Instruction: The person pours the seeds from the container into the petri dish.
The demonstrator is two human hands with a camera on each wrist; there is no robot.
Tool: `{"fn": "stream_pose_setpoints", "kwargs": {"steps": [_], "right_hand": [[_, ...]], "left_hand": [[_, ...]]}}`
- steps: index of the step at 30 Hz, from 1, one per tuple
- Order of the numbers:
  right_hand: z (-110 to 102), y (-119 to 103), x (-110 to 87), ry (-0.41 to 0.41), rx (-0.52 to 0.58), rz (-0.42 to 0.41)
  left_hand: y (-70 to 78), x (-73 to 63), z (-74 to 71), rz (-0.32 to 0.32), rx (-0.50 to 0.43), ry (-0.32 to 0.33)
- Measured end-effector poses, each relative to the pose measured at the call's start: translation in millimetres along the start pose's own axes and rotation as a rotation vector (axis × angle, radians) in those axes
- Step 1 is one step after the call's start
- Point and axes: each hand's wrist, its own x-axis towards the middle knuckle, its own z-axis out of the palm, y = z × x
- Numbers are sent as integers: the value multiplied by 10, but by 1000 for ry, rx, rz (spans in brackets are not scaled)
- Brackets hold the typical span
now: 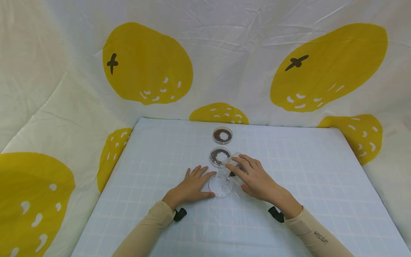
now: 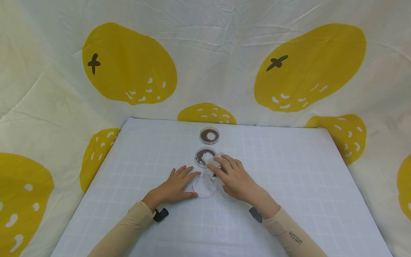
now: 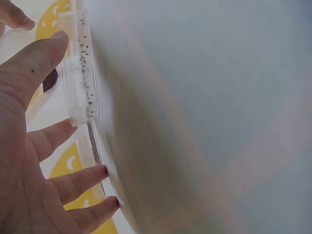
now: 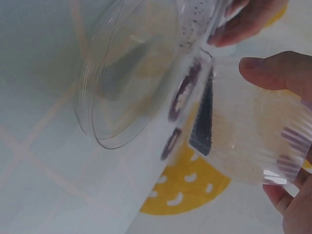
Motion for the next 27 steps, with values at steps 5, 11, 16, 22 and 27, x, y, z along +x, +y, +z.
{"fn": "stream_pose_setpoints", "kwargs": {"steps": [5, 11, 16, 22, 27], "right_hand": [[-8, -5, 7, -5, -14, -2], [-15, -10, 22, -6, -17, -11], [-16, -10, 30, 2, -26, -20], [-20, -23, 26, 9, -26, -24], [-14, -28, 29, 22, -18, -32]], "left_hand": [[-5, 3, 4, 6, 1, 7], [0, 5, -4, 4, 5, 9], [12, 4, -17, 8, 3, 13], [-1, 4, 2, 4, 15, 8], [-10, 0, 16, 6, 14, 10]]}}
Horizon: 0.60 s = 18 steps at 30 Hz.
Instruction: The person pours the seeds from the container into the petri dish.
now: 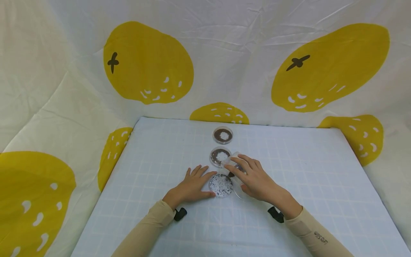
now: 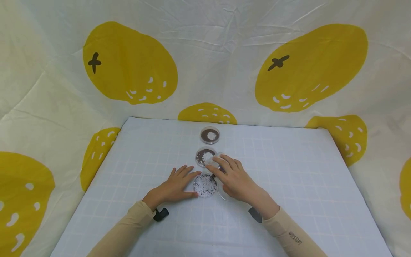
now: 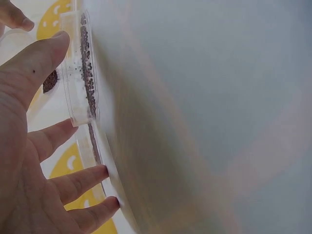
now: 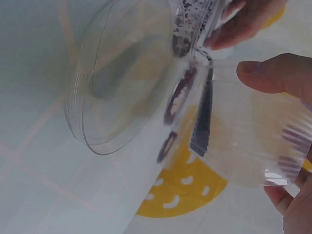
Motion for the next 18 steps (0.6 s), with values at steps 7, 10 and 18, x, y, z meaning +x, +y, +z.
{"fn": "stream_pose_setpoints", "kwargs": {"steps": [7, 10, 18], "right_hand": [[-15, -6, 10, -5, 3, -3], [-14, -10, 11, -9, 5, -4], [-17, -13, 15, -5, 5, -8]], "left_hand": [[1, 2, -7, 4, 0, 4], [5, -1, -16, 3, -4, 4], [10, -3, -27, 5, -7, 2]]}}
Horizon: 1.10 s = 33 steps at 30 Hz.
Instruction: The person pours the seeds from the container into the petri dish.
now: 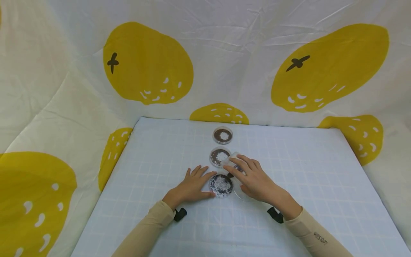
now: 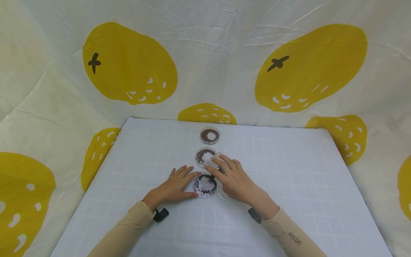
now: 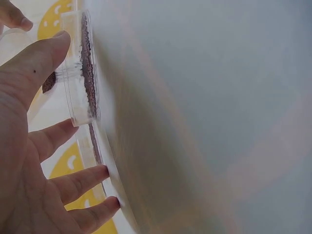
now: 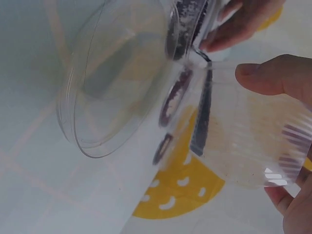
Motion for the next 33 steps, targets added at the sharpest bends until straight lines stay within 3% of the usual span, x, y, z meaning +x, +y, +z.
{"fn": "stream_pose_setpoints", "kwargs": {"steps": [33], "right_hand": [[-12, -33, 8, 3, -31, -17]], "left_hand": [[-10, 3, 30, -4, -1, 3]]}}
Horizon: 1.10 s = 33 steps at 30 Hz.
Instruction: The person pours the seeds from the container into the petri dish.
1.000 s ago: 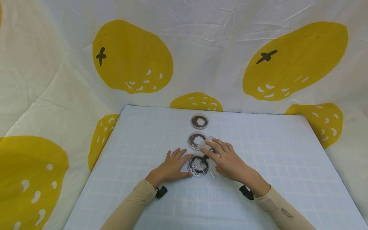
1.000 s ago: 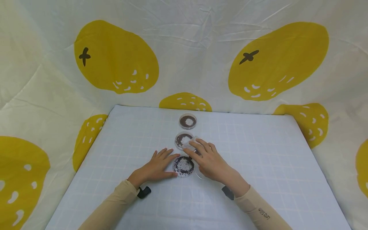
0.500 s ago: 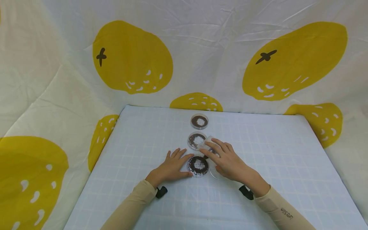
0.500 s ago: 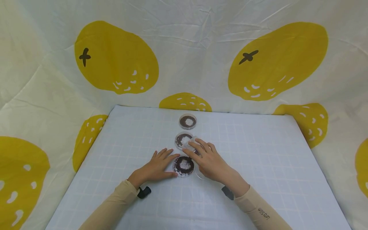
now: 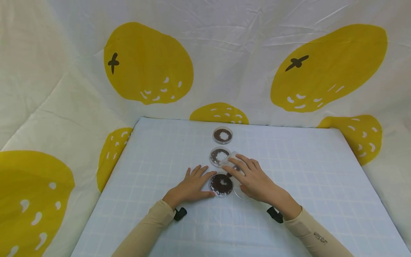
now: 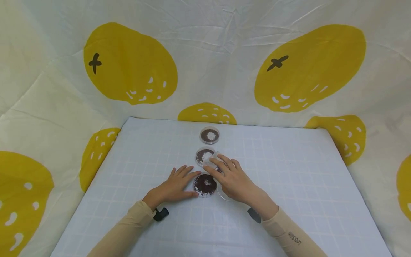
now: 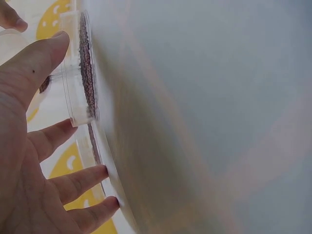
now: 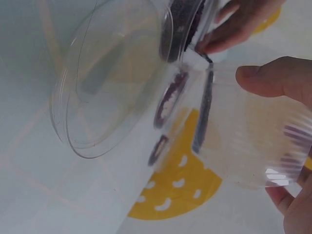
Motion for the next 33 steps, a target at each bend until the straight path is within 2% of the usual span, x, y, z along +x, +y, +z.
{"fn": "stream_pose_setpoints", "kwargs": {"steps": [9, 18, 33], "right_hand": [[10, 2, -20, 9, 14, 11], [40, 44, -68, 35, 91, 49], [178, 269, -186, 148, 454, 186]], "left_hand": [[-8, 5, 7, 6, -2, 8], [4, -3, -5, 2, 1, 0], [-7, -8, 2, 14, -6, 6]]}}
